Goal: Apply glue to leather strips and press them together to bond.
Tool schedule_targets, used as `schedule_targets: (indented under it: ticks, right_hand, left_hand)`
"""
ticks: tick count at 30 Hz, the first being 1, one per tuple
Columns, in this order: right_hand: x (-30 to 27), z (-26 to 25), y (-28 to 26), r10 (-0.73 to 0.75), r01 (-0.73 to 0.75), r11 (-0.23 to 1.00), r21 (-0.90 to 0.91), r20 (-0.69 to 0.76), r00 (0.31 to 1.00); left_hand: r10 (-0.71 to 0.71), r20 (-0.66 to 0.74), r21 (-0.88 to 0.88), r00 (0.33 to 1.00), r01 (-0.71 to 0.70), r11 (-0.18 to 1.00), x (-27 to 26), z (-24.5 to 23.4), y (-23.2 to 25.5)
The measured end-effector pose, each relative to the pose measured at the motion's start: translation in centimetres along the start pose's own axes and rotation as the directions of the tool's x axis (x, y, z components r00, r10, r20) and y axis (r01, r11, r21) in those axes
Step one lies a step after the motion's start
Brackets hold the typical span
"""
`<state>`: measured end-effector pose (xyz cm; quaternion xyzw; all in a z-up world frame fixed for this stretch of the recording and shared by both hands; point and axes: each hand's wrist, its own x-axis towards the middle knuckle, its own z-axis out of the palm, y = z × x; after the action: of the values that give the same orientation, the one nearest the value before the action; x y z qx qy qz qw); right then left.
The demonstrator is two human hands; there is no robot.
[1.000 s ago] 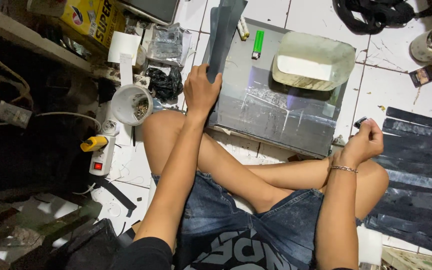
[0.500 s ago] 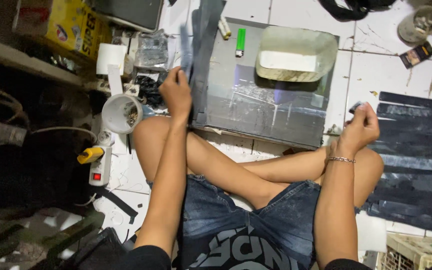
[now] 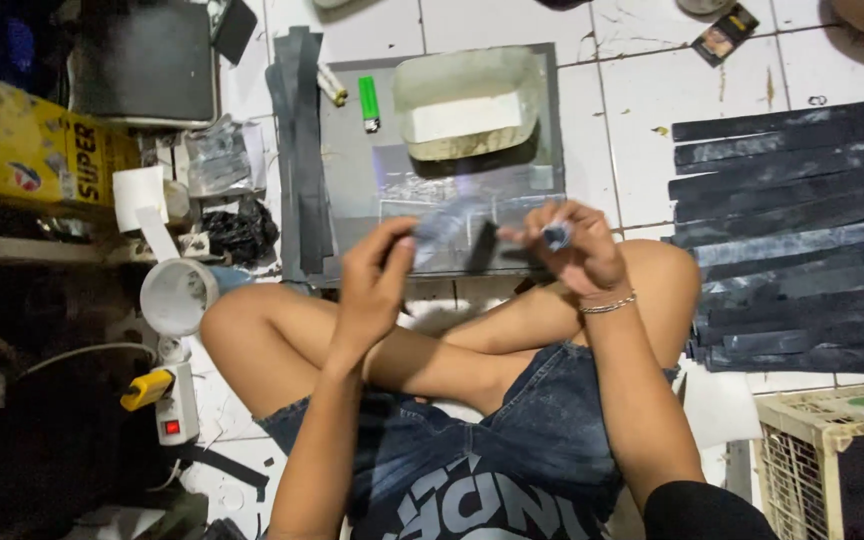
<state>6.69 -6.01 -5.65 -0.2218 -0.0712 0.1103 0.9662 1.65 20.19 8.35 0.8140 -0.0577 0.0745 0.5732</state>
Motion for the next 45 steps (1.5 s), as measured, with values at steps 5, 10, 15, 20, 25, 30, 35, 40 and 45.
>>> schedule_targets:
  ticks: [5,10,15,20,25,30,35,40,45]
  right_hand:
    - [-0.1,-2.4,0.6,-0.046,0.048,0.992,0.116,-0.013,0.999]
    - [0.8,-2.2,-2.7,-0.171,0.185,0.978,0.092,-0.144,0.975]
    - [1.5,-2.1,-3.2,-0.224,0.204,0.974,-0.095,-0.305,0.926]
    - [2.8,-0.7,-1.5,-0.23,0.143,0.957,-0.253,-0.358,0.905]
    - [4.2,-0.3,-1.2,-0.249,0.123,0.936,-0.328,-0.375,0.893]
    - [4.1,-2.8,-2.1,-0.235,0.103,0.944,-0.312,-0.42,0.877]
    - [3.7,-0.7,-3.9,-0.304,0.188,0.937,-0.293,-0.428,0.851]
    - [3.2,0.1,-3.4,-0.257,0.153,0.949,-0.277,-0.393,0.883]
    - [3.2,-1.2,-2.4,-0.221,0.075,0.921,-0.381,-0.356,0.908]
  left_hand:
    - [-0.009,0.283,0.077,0.959,-0.013,0.997,2.3,3.0,-1.7]
    - [-0.073,0.412,0.24,0.908,-0.031,0.97,4.7,3.1,-1.5]
    - [-0.045,0.407,0.547,0.912,-0.204,0.812,7.4,2.3,-2.3]
    - [-0.074,0.409,0.715,0.909,-0.269,0.646,9.1,2.0,-6.4]
    - [-0.103,0.373,0.739,0.922,-0.228,0.634,9.4,1.6,-8.4]
    - [-0.13,0.332,0.712,0.934,-0.159,0.684,9.0,0.9,-10.2]
    - [-0.142,0.303,0.697,0.942,-0.117,0.708,8.6,1.0,-10.6]
    - [-0.149,0.282,0.673,0.948,-0.085,0.735,8.5,1.3,-10.5]
    - [-0.104,0.302,0.658,0.948,-0.128,0.742,8.7,1.9,-10.2]
